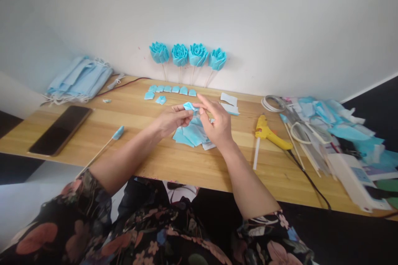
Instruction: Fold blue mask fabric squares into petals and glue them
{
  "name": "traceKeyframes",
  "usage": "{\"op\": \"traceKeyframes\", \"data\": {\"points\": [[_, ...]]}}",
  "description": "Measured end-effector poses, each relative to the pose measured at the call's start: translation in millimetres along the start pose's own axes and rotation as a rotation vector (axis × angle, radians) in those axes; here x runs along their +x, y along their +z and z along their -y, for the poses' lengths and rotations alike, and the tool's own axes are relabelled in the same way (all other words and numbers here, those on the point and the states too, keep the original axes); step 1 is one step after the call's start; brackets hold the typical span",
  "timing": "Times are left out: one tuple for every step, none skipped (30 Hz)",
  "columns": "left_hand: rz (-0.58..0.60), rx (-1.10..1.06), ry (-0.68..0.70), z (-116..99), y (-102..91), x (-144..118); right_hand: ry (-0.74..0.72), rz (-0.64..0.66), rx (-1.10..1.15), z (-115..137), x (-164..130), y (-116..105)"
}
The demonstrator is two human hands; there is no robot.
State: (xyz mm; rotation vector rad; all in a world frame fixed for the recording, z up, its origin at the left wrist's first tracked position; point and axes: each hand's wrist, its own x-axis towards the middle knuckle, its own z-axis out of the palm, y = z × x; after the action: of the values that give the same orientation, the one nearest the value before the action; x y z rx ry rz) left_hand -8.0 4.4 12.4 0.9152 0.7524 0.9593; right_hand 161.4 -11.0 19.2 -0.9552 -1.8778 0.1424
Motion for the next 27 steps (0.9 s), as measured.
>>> {"op": "traceKeyframes", "data": {"points": [[-0.010,-0.004,-0.006,-0.5,0.0,0.0,0.002,0.006,0.003,0.0,-0.1,0.1],[-0.018,-0.011,-0.012,-1.2,0.1,-0.3,0.000,0.011,0.009,0.1,-0.1,0.3],[-0.025,-0.022,-0.018,-2.2,0.2,-0.7,-0.003,0.017,0.017,0.3,-0.2,0.4],[-0.030,-0.036,-0.024,-3.3,0.5,-1.3,-0.008,0.020,0.026,0.7,-0.2,0.5],[-0.035,-0.050,-0.031,-4.4,0.8,-1.9,-0.011,0.022,0.034,1.1,-0.3,0.6],[-0.037,-0.064,-0.037,-5.5,1.2,-2.5,-0.010,0.023,0.040,1.6,-0.3,0.7],[-0.036,-0.077,-0.043,-6.6,1.5,-3.1,-0.004,0.025,0.045,2.1,-0.4,0.8],[-0.031,-0.090,-0.046,-7.5,1.9,-3.6,0.007,0.027,0.047,2.4,-0.5,0.9],[-0.024,-0.100,-0.049,-8.3,2.3,-4.0,0.019,0.031,0.049,2.6,-0.7,1.0],[-0.017,-0.109,-0.049,-8.9,2.6,-4.2,0.031,0.035,0.051,2.6,-0.9,1.1],[-0.009,-0.117,-0.050,-9.3,2.8,-4.2,0.041,0.039,0.052,2.4,-1.1,1.2],[-0.004,-0.123,-0.052,-9.6,2.9,-4.2,0.048,0.040,0.054,2.1,-1.3,1.3],[-0.002,-0.125,-0.056,-9.7,2.9,-4.0,0.053,0.042,0.055,1.7,-1.5,1.4],[-0.004,-0.123,-0.059,-9.6,2.8,-3.8,0.054,0.042,0.057,1.4,-1.7,1.6],[-0.010,-0.118,-0.058,-9.3,2.6,-3.6,0.053,0.044,0.059,1.3,-1.8,1.7],[-0.018,-0.110,-0.054,-9.0,2.3,-3.3,0.049,0.045,0.062,1.4,-1.8,1.8],[-0.027,-0.099,-0.046,-8.6,2.0,-3.2,0.044,0.046,0.066,1.8,-1.8,1.9],[-0.036,-0.090,-0.037,-8.2,1.7,-3.1,0.041,0.049,0.070,2.4,-1.8,1.9],[-0.045,-0.082,-0.027,-7.8,1.4,-3.1,0.040,0.053,0.076,3.0,-1.7,1.8],[-0.052,-0.076,-0.019,-7.5,1.1,-3.1,0.046,0.052,0.086,3.6,-1.7,1.7],[-0.057,-0.073,-0.013,-7.2,0.9,-3.2,0.062,0.049,0.099,4.0,-1.6,1.6],[-0.060,-0.071,-0.009,-7.0,0.8,-3.3,0.087,0.041,0.118,4.0,-1.6,1.6],[-0.063,-0.071,-0.004,-6.9,0.7,-3.3,0.118,0.028,0.141,3.3,-1.6,1.7],[-0.065,-0.072,-0.001,-6.8,0.7,-3.4,0.153,0.009,0.169,2.0,-1.5,1.9],[-0.065,-0.072,0.002,-6.8,0.8,-3.3,0.192,-0.011,0.196,0.1,-1.5,2.4],[-0.066,-0.072,0.005,-6.7,1.0,-3.3,0.232,-0.028,0.218,-2.4,-1.3,3.1],[-0.068,-0.071,0.009,-6.6,1.2,-3.3,0.273,-0.041,0.234,-5.2,-1.1,4.0]]}}
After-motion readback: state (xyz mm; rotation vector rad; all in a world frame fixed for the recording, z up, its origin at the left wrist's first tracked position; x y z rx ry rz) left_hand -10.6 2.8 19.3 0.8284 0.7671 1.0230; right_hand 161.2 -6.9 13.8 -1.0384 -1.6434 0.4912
